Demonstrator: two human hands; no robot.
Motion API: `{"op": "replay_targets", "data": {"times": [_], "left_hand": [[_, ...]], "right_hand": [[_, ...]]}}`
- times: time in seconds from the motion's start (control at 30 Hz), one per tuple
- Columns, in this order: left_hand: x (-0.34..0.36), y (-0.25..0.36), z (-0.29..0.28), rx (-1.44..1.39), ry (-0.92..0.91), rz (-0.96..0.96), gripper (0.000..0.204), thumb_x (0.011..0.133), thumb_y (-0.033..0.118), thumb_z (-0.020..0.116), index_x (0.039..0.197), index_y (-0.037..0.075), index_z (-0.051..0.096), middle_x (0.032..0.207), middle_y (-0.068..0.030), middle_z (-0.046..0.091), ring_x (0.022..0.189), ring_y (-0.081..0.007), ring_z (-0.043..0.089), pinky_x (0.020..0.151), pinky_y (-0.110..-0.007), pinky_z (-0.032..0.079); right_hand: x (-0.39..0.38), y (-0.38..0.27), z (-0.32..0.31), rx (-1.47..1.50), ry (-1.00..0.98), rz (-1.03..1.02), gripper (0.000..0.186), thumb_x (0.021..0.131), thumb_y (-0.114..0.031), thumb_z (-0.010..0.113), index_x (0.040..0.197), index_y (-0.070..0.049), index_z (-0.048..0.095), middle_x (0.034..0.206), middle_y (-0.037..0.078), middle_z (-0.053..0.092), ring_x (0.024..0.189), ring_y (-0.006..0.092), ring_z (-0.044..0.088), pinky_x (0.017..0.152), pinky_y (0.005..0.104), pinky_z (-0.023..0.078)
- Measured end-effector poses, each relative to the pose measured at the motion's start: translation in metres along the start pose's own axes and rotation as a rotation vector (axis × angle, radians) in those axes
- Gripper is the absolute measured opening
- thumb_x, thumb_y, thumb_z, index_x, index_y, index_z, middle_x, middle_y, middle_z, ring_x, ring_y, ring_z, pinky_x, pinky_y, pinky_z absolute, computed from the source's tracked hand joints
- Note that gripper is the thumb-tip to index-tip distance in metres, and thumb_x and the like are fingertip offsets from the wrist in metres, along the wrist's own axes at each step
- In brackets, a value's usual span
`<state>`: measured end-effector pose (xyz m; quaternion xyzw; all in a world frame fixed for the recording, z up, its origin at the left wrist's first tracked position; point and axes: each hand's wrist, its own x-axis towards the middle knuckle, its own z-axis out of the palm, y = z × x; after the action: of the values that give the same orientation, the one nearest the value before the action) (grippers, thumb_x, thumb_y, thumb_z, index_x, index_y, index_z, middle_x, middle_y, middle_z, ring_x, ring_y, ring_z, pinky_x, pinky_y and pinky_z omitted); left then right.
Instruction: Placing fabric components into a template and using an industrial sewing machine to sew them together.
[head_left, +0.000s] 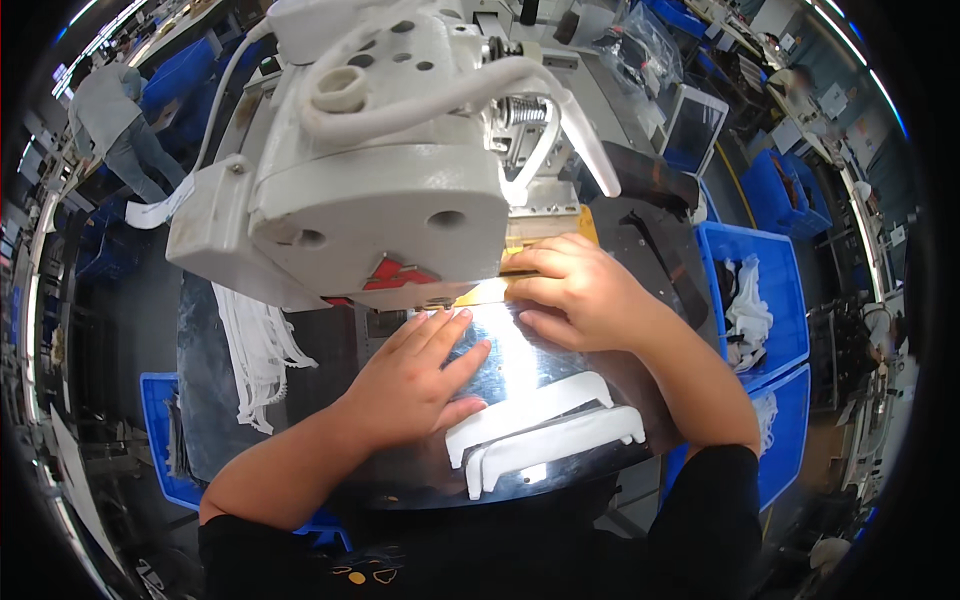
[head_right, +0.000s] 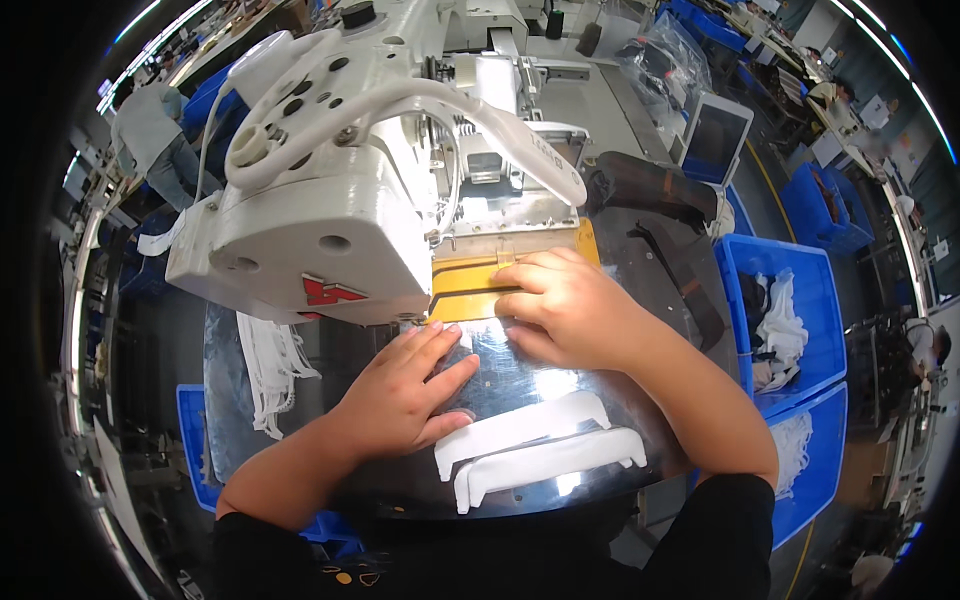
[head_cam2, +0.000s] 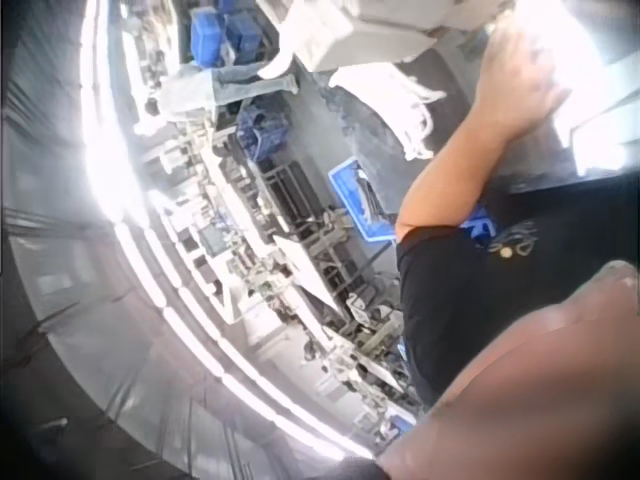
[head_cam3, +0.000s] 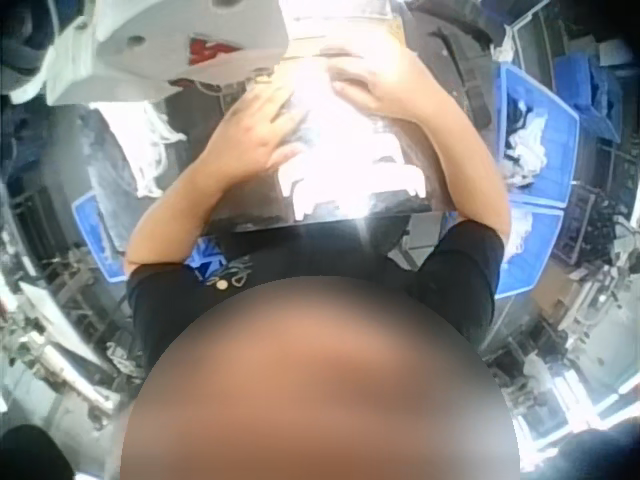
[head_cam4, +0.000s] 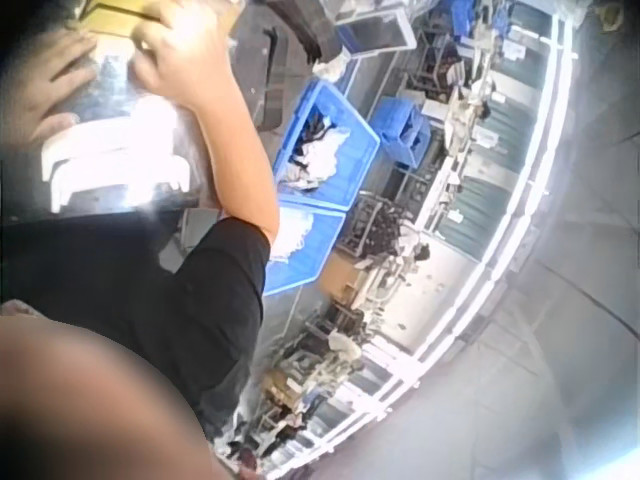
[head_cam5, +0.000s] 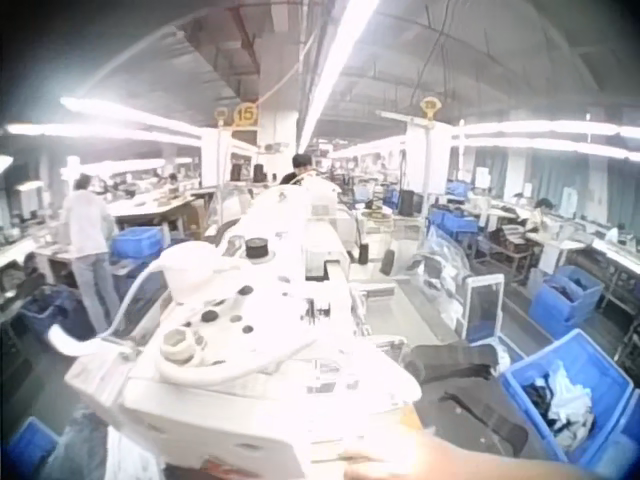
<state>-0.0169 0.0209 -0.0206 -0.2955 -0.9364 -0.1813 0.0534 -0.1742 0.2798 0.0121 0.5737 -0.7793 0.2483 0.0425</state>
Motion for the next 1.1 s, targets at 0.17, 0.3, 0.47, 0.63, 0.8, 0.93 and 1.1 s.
{"op": "replay_targets", "data": {"times": [0.17, 0.3, 0.47, 0.63, 0.8, 0.93, 1.1], "left_hand": [[-0.002, 0.002, -0.008, 0.007, -0.014, -0.071, 0.059, 0.098, 0.047, 0.073, 0.14, 0.006, 0.069, 0.15, -0.0238, 0.059, 0.14, -0.0408, 0.056, 0.122, -0.052, 0.041], [-0.005, 0.004, -0.011, 0.04, 0.002, -0.096, 0.057, 0.096, 0.043, 0.076, 0.137, 0.005, 0.071, 0.148, -0.0219, 0.06, 0.137, -0.0381, 0.058, 0.119, -0.051, 0.043], [-0.01, 0.0, -0.009, 0.086, 0.09, -0.167, 0.054, 0.094, 0.04, 0.079, 0.133, 0.004, 0.071, 0.14, -0.019, 0.063, 0.129, -0.0369, 0.061, 0.114, -0.05, 0.046], [-0.012, -0.003, -0.011, 0.135, 0.175, -0.251, 0.056, 0.092, 0.038, 0.081, 0.134, 0.003, 0.069, 0.139, -0.0185, 0.061, 0.126, -0.0376, 0.061, 0.109, -0.051, 0.048], [-0.012, -0.004, -0.011, 0.106, 0.147, -0.283, 0.059, 0.093, 0.039, 0.08, 0.137, 0.003, 0.067, 0.141, -0.0196, 0.06, 0.128, -0.0412, 0.06, 0.11, -0.052, 0.048], [-0.012, -0.003, -0.01, 0.075, 0.118, -0.32, 0.062, 0.094, 0.042, 0.079, 0.14, 0.003, 0.066, 0.141, -0.0208, 0.06, 0.128, -0.0438, 0.059, 0.111, -0.053, 0.047], [-0.013, -0.002, -0.012, 0.084, 0.112, -0.331, 0.061, 0.094, 0.043, 0.079, 0.139, 0.003, 0.067, 0.141, -0.0209, 0.06, 0.127, -0.0437, 0.059, 0.111, -0.053, 0.047]], "right_hand": [[-0.013, 0.015, 0.011, -0.006, 0.012, 0.018, 0.035, 0.083, -0.02, 0.082, 0.116, -0.008, 0.079, 0.131, 0.015, 0.073, 0.12, 0.0359, 0.069, 0.106, 0.0487, 0.052], [-0.011, 0.016, 0.012, -0.04, 0.02, 0.004, 0.035, 0.083, -0.02, 0.082, 0.116, -0.008, 0.079, 0.131, 0.016, 0.073, 0.118, 0.0353, 0.07, 0.104, 0.0487, 0.052], [-0.017, 0.016, 0.013, -0.069, 0.026, 0.003, 0.034, 0.084, -0.021, 0.082, 0.115, -0.008, 0.081, 0.131, 0.016, 0.074, 0.117, 0.0349, 0.07, 0.104, 0.0483, 0.052], [-0.016, 0.014, 0.012, -0.073, 0.017, 0.015, 0.033, 0.088, -0.02, 0.08, 0.118, -0.007, 0.079, 0.128, 0.017, 0.074, 0.119, 0.033, 0.07, 0.106, 0.0468, 0.051], [-0.015, 0.013, 0.015, -0.08, 0.022, -0.017, 0.034, 0.088, -0.022, 0.079, 0.118, -0.006, 0.078, 0.129, 0.017, 0.074, 0.121, 0.0327, 0.07, 0.107, 0.0464, 0.051], [-0.017, 0.013, 0.017, -0.08, 0.034, -0.034, 0.033, 0.087, -0.022, 0.079, 0.117, -0.007, 0.077, 0.129, 0.016, 0.074, 0.12, 0.0317, 0.071, 0.106, 0.0458, 0.051], [-0.016, 0.008, 0.016, -0.124, 0.047, -0.041, 0.03, 0.087, -0.024, 0.08, 0.113, -0.008, 0.079, 0.124, 0.013, 0.076, 0.116, 0.0287, 0.072, 0.103, 0.0441, 0.051]]}}
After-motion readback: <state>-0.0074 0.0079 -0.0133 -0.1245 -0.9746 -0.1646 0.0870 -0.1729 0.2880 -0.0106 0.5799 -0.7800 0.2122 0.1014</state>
